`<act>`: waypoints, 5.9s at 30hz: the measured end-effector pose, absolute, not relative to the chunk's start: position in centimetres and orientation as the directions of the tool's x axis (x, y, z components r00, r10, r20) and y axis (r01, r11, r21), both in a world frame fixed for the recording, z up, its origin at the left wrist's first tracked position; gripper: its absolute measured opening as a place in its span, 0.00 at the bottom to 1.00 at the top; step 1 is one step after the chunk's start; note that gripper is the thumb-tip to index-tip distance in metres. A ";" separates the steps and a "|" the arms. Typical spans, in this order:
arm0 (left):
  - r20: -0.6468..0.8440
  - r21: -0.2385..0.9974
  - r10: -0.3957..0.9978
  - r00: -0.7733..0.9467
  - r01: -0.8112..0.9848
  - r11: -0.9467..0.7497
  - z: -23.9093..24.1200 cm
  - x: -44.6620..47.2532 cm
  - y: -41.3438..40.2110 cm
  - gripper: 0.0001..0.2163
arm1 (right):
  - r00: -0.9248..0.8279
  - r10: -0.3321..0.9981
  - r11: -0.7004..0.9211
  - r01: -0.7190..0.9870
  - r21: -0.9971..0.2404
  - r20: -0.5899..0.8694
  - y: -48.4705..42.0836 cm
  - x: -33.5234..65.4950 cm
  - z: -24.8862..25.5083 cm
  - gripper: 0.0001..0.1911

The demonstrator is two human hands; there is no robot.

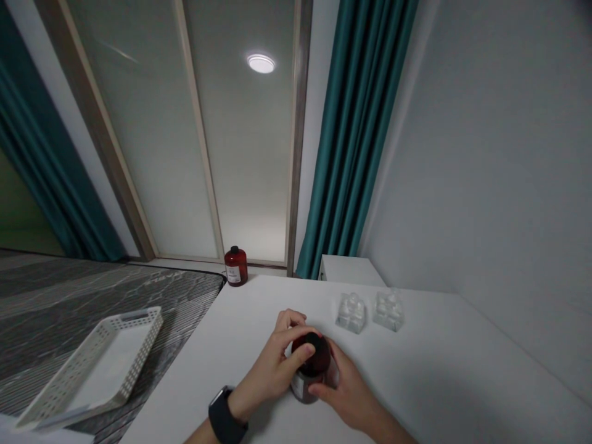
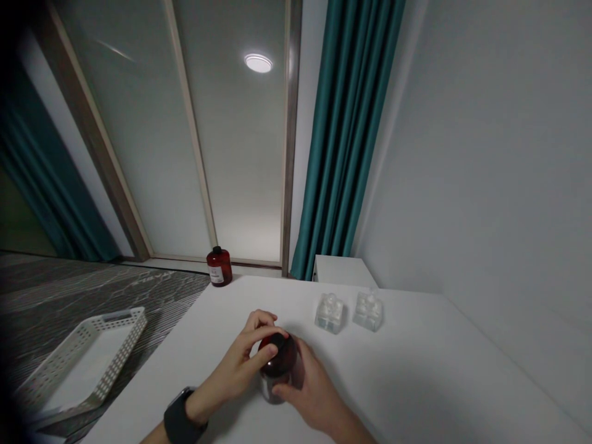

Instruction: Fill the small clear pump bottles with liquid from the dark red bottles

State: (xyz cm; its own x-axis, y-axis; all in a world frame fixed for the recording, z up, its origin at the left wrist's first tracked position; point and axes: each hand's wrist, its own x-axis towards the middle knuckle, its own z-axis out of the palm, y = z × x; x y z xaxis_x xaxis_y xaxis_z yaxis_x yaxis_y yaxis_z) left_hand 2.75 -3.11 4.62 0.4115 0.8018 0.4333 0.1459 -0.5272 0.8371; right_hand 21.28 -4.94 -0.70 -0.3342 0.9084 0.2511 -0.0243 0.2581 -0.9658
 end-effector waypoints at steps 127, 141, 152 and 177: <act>0.535 0.360 0.715 0.449 0.645 -0.674 1.3 2.6 -1.6 0.35 | -0.190 0.701 0.673 0.494 -0.550 0.688 -3.1 21.4 1.9 0.12; 0.531 0.397 0.729 0.431 0.634 -0.664 1.4 2.5 -1.6 0.35 | -0.231 0.696 0.691 0.471 -0.548 0.680 -3.2 22.0 2.7 0.15; 0.524 0.401 0.723 0.450 0.619 -0.675 2.0 2.7 -1.6 0.34 | -0.229 0.640 0.739 0.443 -0.507 0.733 -3.1 22.0 2.1 0.20; 0.469 0.786 0.866 0.171 0.368 -0.498 -0.4 3.1 -0.3 0.40 | 0.085 0.790 0.591 0.156 -0.792 0.607 -2.1 22.0 1.2 0.06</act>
